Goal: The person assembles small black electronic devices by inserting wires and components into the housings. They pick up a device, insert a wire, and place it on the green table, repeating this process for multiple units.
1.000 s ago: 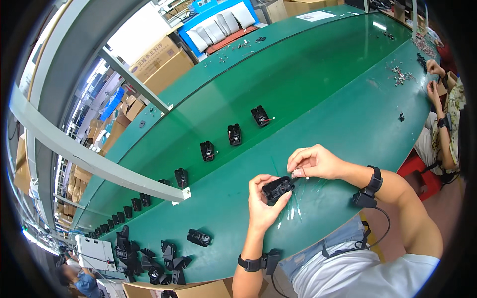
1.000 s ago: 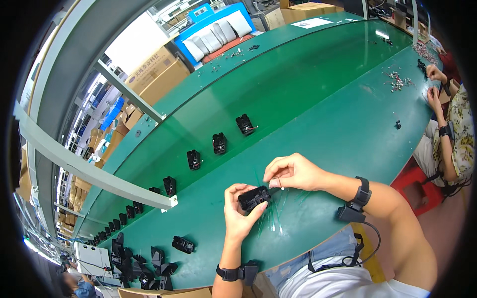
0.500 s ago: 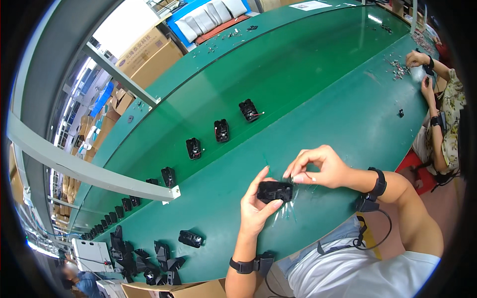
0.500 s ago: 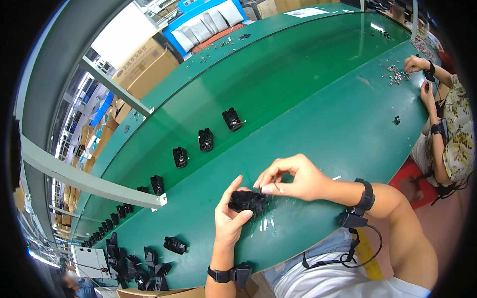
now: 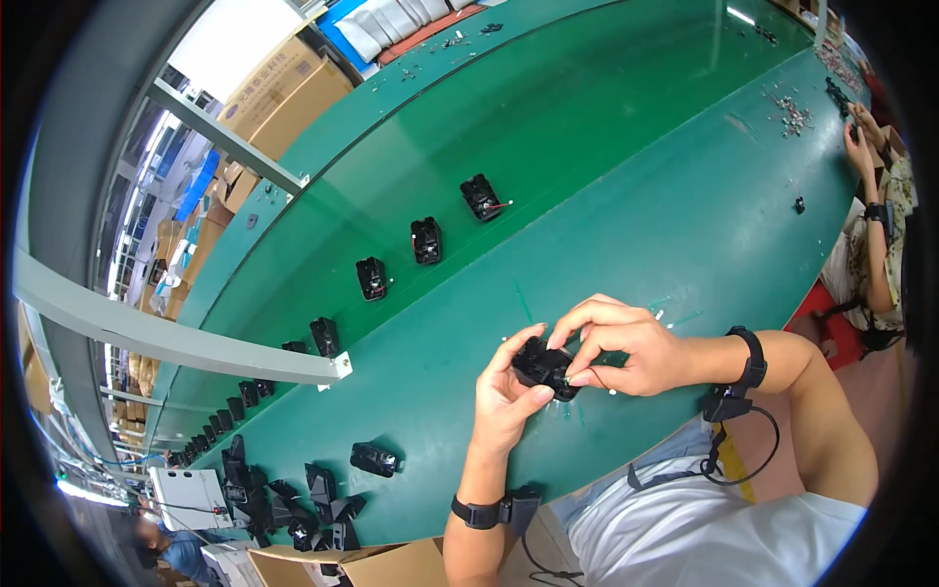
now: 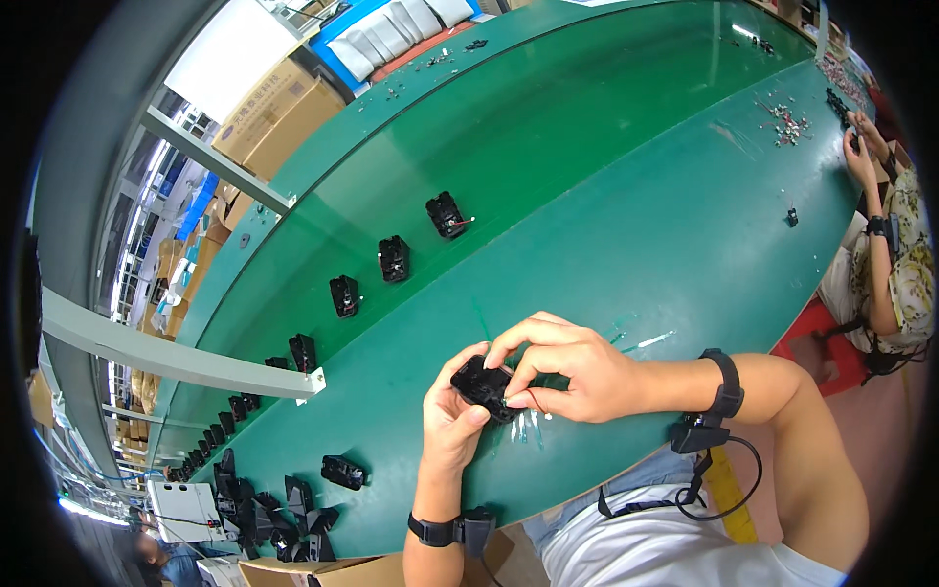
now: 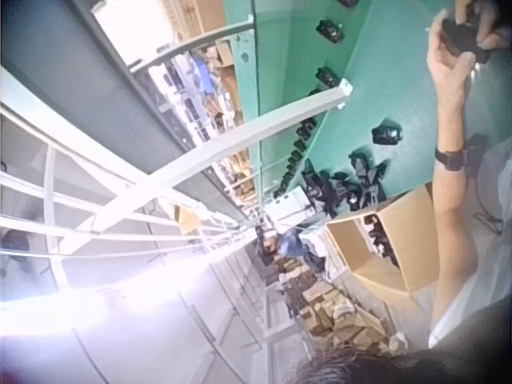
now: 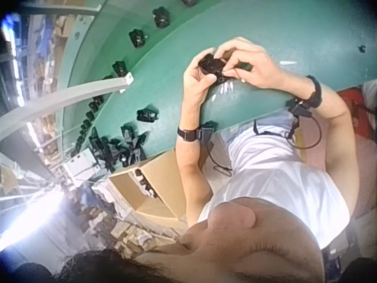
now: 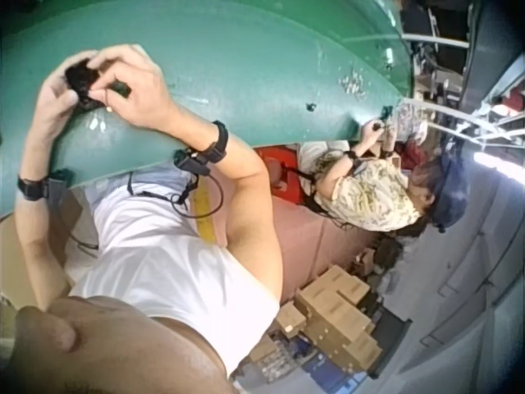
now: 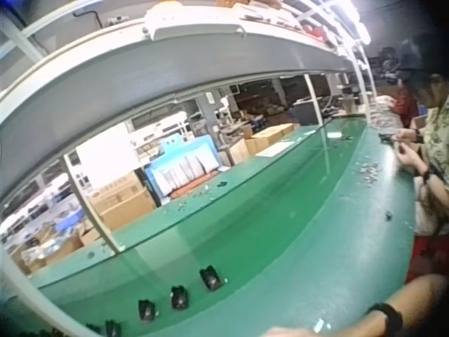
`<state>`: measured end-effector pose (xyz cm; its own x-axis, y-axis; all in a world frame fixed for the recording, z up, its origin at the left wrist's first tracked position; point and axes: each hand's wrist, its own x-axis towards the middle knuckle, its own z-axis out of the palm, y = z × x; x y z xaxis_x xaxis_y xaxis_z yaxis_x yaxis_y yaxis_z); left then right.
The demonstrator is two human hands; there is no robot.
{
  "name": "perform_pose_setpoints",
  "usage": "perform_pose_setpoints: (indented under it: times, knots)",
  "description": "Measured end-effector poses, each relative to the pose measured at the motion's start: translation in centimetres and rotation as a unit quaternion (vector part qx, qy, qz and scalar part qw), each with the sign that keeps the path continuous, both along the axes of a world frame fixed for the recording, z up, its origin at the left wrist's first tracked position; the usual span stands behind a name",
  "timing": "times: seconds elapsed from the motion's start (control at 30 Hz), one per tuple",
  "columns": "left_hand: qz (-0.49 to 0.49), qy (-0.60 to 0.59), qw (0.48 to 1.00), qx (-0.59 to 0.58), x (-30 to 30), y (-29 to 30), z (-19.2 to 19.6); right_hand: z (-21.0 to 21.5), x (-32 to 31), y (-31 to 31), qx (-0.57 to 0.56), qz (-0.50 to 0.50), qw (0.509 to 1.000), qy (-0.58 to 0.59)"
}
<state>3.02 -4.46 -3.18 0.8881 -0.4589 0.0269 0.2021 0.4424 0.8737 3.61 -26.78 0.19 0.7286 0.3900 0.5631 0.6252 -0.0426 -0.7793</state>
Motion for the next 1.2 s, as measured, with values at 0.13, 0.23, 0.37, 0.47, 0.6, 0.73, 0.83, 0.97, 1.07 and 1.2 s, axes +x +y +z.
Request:
perform_pose_setpoints:
  times: [0.13,0.23,0.37,0.47,0.6,0.73,0.83,0.97,1.07,1.2]
  knots:
    - [0.008,-0.032,0.998,0.053,0.4,-0.2,0.4,0.6,0.3,-0.4,-0.053,-0.018,0.998,-0.038]
    - [0.03,-0.065,0.995,0.064,-0.1,-0.4,-0.1,0.1,0.1,-0.3,-0.026,0.017,1.0,0.005]
    - [-0.005,-0.001,0.999,0.033,-0.2,-0.6,0.2,-0.7,-0.1,0.0,0.019,0.036,0.994,0.101]
    - [0.0,-0.016,0.999,0.044,-0.1,-0.9,-0.4,-1.2,-0.4,0.5,0.047,0.044,0.987,0.145]
    - [-0.01,-0.028,0.999,0.015,0.2,-0.9,-0.7,-0.6,-0.4,0.3,-0.018,0.011,0.993,0.119]
    - [-0.008,0.028,0.998,-0.051,-0.2,-0.9,0.2,0.7,0.0,-0.1,-0.079,0.034,0.996,0.002]
    - [0.001,0.038,0.999,-0.027,-0.3,-1.2,0.3,0.3,-0.2,0.2,-0.135,0.015,0.99,-0.04]
    - [0.002,0.029,0.999,-0.042,-0.6,-1.0,-0.4,0.3,-0.1,0.5,-0.118,0.032,0.992,0.027]
    - [0.009,0.01,0.999,-0.049,-1.0,-1.2,-0.1,-0.3,0.2,0.4,-0.046,0.088,0.988,0.121]
    - [0.02,-0.009,1.0,0.0,-0.6,-1.5,-0.5,-0.6,0.0,0.1,-0.024,0.098,0.974,0.203]
